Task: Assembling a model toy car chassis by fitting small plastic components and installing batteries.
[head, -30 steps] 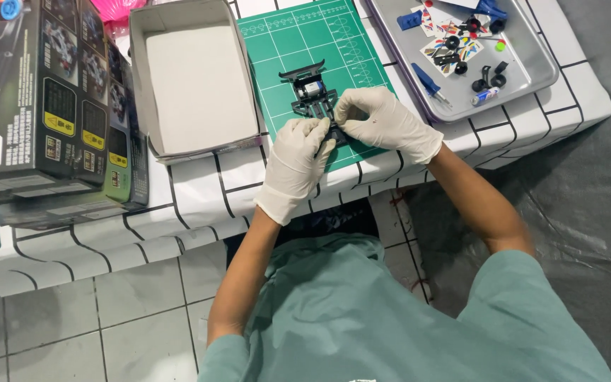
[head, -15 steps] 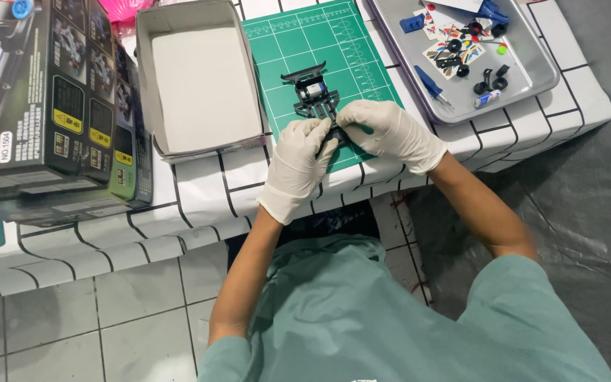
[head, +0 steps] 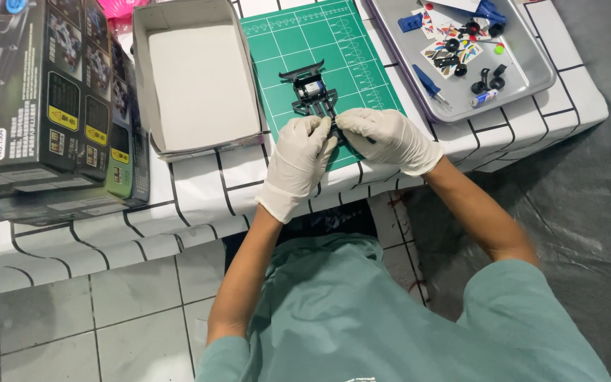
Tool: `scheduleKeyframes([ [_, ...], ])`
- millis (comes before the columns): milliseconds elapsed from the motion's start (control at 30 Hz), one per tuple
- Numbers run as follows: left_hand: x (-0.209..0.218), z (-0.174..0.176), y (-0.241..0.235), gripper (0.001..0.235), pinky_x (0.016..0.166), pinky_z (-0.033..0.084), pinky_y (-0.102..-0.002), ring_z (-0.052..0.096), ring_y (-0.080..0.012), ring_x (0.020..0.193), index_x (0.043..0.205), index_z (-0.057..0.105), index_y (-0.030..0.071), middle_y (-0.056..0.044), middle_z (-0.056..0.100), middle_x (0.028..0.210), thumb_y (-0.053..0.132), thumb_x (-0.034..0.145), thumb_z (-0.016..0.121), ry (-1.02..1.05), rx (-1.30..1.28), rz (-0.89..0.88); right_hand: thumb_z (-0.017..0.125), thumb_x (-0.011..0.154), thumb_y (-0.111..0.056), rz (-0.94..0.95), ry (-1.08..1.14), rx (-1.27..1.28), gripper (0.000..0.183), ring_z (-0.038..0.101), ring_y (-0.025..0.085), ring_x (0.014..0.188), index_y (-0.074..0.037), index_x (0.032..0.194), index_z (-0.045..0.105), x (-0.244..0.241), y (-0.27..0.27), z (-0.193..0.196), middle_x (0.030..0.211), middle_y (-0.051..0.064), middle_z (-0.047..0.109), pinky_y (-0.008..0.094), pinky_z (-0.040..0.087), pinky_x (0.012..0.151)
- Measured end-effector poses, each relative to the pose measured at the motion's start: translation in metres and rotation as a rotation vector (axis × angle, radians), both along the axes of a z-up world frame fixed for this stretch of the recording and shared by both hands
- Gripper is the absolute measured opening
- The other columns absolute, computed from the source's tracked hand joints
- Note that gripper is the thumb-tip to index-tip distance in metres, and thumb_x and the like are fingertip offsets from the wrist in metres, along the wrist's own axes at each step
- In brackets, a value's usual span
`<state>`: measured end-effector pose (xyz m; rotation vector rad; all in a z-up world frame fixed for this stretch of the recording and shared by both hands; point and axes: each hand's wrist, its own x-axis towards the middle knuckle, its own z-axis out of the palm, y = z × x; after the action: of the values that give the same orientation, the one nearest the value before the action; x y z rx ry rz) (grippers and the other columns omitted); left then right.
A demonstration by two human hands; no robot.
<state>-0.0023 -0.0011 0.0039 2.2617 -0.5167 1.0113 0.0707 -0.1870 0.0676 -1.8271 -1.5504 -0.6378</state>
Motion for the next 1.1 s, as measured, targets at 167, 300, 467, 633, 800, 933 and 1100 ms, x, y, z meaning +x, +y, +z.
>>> scheduleKeyframes([
  [167,-0.002,0.007,0.001,0.031,0.083,0.057,-0.043,0.064,-0.0353,0.096,0.126,0.062,-0.001,-0.013,0.059,0.102,0.011,0.099,0.07,0.036,0.007,0.007,0.072,0.091,0.007,0.009,0.139,0.077,0.015,0.076,0.035,0.086,0.003,0.105,0.076,-0.003,0.004,0.0,0.1,0.017,0.077,0.036,0.061,0.075],
  [300,-0.004,0.007,-0.001,0.036,0.087,0.056,-0.042,0.064,-0.0333,0.101,0.131,0.06,-0.001,-0.012,0.059,0.106,0.01,0.099,0.07,0.055,0.008,0.025,0.073,0.091,0.007,-0.005,0.192,0.063,0.015,0.076,0.036,0.087,0.003,0.105,0.076,-0.006,0.002,0.002,0.1,0.019,0.077,0.038,0.061,0.075],
  [467,-0.008,0.017,-0.001,0.032,0.088,0.055,-0.043,0.064,-0.0363,0.099,0.13,0.061,-0.004,-0.014,0.059,0.103,0.007,0.1,0.066,0.087,-0.049,-0.002,0.073,0.091,0.009,-0.023,0.211,0.068,0.015,0.075,0.04,0.087,0.004,0.105,0.077,-0.008,0.005,0.005,0.098,0.02,0.076,0.041,0.06,0.075],
  [633,0.0,0.003,0.001,0.032,0.086,0.056,-0.04,0.064,-0.0312,0.097,0.126,0.065,0.002,-0.008,0.06,0.102,0.012,0.096,0.072,0.068,-0.001,0.007,0.077,0.09,0.006,-0.083,0.373,0.079,0.015,0.076,0.033,0.086,-0.004,0.101,0.08,-0.001,0.006,0.002,0.093,0.012,0.077,0.038,0.061,0.074],
  [800,-0.004,0.003,0.003,0.035,0.089,0.056,-0.04,0.065,-0.0292,0.101,0.127,0.066,0.004,-0.007,0.063,0.106,0.016,0.095,0.075,0.099,-0.002,0.022,0.08,0.087,0.006,-0.12,0.52,0.049,0.018,0.077,0.032,0.084,-0.009,0.097,0.08,0.0,0.016,0.015,0.087,0.01,0.078,0.035,0.058,0.071],
  [933,-0.005,0.004,0.002,0.042,0.093,0.055,-0.042,0.064,-0.0323,0.104,0.131,0.064,0.002,-0.01,0.062,0.108,0.015,0.093,0.077,0.144,-0.039,-0.004,0.077,0.089,0.009,-0.101,0.491,0.028,0.018,0.076,0.034,0.084,-0.006,0.099,0.079,-0.002,0.016,0.021,0.089,0.013,0.077,0.037,0.059,0.074],
  [1100,-0.001,-0.003,0.002,0.045,0.095,0.055,-0.044,0.064,-0.033,0.106,0.131,0.064,0.001,-0.011,0.063,0.111,0.014,0.091,0.079,0.144,-0.038,0.002,0.078,0.088,0.01,-0.084,0.494,0.012,0.019,0.077,0.034,0.086,-0.006,0.098,0.08,-0.002,0.013,0.016,0.091,0.013,0.078,0.037,0.058,0.075],
])
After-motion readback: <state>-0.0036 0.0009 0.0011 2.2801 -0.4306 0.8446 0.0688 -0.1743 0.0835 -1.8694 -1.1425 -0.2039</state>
